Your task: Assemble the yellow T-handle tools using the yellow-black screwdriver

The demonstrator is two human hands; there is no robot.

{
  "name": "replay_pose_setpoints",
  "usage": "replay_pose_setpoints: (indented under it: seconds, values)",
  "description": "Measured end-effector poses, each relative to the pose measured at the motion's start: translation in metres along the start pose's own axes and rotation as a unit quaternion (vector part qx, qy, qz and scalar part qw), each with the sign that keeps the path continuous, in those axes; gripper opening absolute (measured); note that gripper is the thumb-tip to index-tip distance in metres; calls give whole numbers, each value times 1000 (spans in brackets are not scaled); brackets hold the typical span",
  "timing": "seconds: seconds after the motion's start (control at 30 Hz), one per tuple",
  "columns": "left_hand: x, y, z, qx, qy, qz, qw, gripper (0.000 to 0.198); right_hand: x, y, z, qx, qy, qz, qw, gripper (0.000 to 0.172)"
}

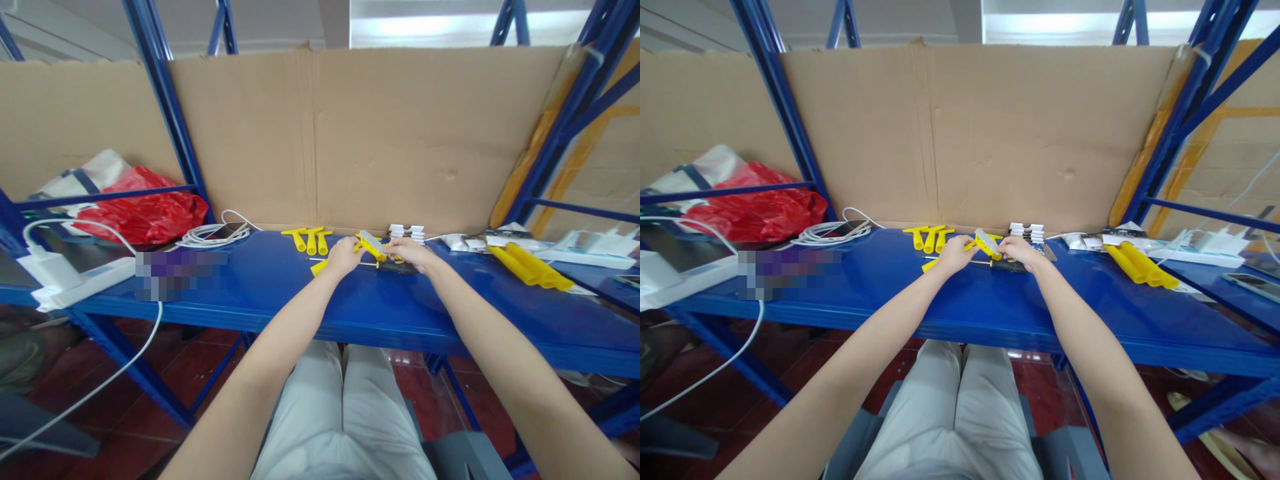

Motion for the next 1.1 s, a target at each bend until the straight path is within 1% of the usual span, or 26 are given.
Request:
replay_pose_setpoints:
  seconds: [0.17,0.33,0.47,0.57,0.7,0.87,1.0,1.1]
  values:
    - [-2,-1,-3,0,-28,-5,1000,24,0,-3,3,22,-9,-11,1000,23]
    - [-2,0,-7,-1,-57,-11,998,23,3,-5,5,8,-5,-8,1000,13]
    - [-1,-1,-9,-4,-60,-5,998,23,4,-4,5,2,-8,-9,1000,9]
    - [2,0,-11,-1,-56,-5,998,28,3,-4,4,-2,-10,-9,1000,9]
    - [8,1,-20,-17,-82,2,996,44,4,-4,3,-20,-10,-7,1000,9]
    - [13,-4,-28,-94,-89,42,991,40,3,-5,5,-13,-3,-1,1000,12]
    - [13,-6,-30,-104,-103,44,988,41,1,-3,5,-28,8,-11,1000,19]
    - [13,-9,-30,-102,-112,46,987,42,0,-2,4,-26,12,-11,1000,19]
Point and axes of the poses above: each hand's wrist, its own x-axis away from the middle knuckle, its own y-axis out of the back of the hand, z = x × y, the point moved 8 cm from there along -x, towards the middle knuckle, and after that the axes turned 12 degrees about z, right-handed, at the moved point
